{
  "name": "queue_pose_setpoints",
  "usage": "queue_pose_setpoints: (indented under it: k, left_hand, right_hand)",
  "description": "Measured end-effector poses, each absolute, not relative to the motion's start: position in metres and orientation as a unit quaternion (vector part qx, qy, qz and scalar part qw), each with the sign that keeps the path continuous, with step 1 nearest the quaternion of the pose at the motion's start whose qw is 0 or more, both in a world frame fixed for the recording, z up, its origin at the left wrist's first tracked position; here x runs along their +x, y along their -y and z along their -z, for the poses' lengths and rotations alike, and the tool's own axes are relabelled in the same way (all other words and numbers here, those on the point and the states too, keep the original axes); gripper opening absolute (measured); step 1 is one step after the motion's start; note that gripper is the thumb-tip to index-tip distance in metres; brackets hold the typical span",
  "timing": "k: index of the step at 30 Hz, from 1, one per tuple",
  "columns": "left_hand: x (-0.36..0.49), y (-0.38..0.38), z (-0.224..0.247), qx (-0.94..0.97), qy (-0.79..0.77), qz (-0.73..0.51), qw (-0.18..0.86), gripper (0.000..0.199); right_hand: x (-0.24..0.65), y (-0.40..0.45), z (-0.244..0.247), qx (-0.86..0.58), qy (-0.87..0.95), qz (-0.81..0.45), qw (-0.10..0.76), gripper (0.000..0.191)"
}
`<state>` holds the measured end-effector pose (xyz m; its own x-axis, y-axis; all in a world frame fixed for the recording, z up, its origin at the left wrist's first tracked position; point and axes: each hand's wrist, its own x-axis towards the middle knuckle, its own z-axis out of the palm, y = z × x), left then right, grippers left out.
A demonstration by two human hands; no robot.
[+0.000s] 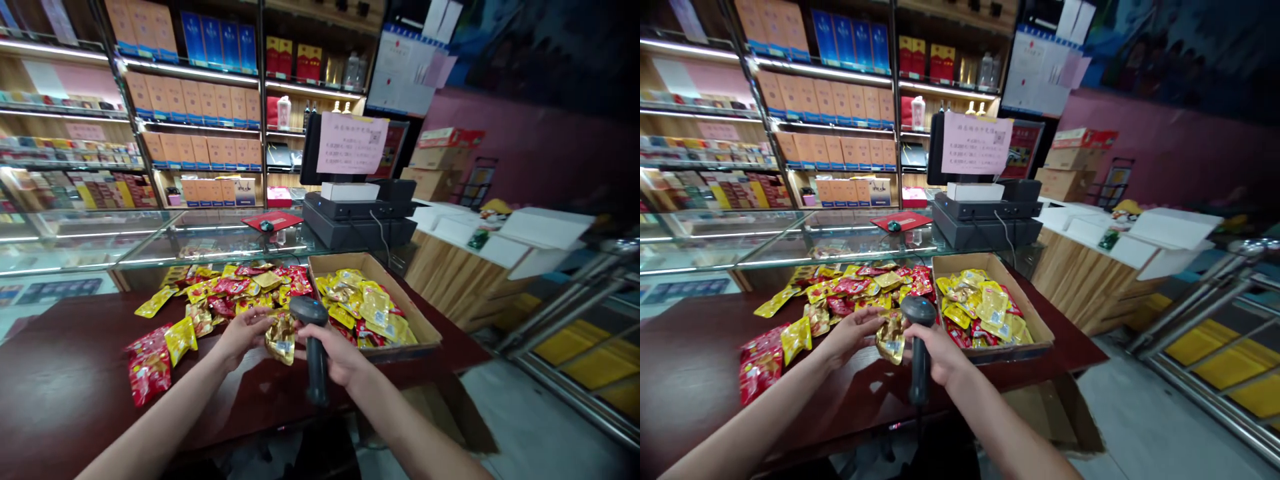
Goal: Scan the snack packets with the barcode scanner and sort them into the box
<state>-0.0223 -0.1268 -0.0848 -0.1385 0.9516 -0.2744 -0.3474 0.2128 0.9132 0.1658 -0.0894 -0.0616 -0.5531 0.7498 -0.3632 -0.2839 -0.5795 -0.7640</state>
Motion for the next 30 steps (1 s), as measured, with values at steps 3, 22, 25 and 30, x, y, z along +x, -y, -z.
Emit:
queue_pose_setpoints:
  k: [3,22,25,30]
  left_hand:
    - [-0.015,0.128,0.075,0.246,-0.471,-0.521,0.668,0.033]
    - [0.066,0.019,0.010,0.244,-0.402,-0.418,0.777,0.063]
    - [0.085,-0.021,0.006,0.257,-0.417,-0.440,0.753,0.068]
    - [0.100,-0.061,0.003,0.273,-0.422,-0.472,0.725,0.074]
  right_hand:
    - [0.182,0.086,0.060,-0.356,0.326,-0.825,0.293,0.019]
    - [0.277,0.015,0.014,-0.422,0.329,-0.765,0.359,0.016]
    - [0.289,-0.016,0.008,-0.412,0.339,-0.745,0.400,0.013]
    - [0.295,-0.045,-0.003,-0.431,0.328,-0.701,0.464,0.013]
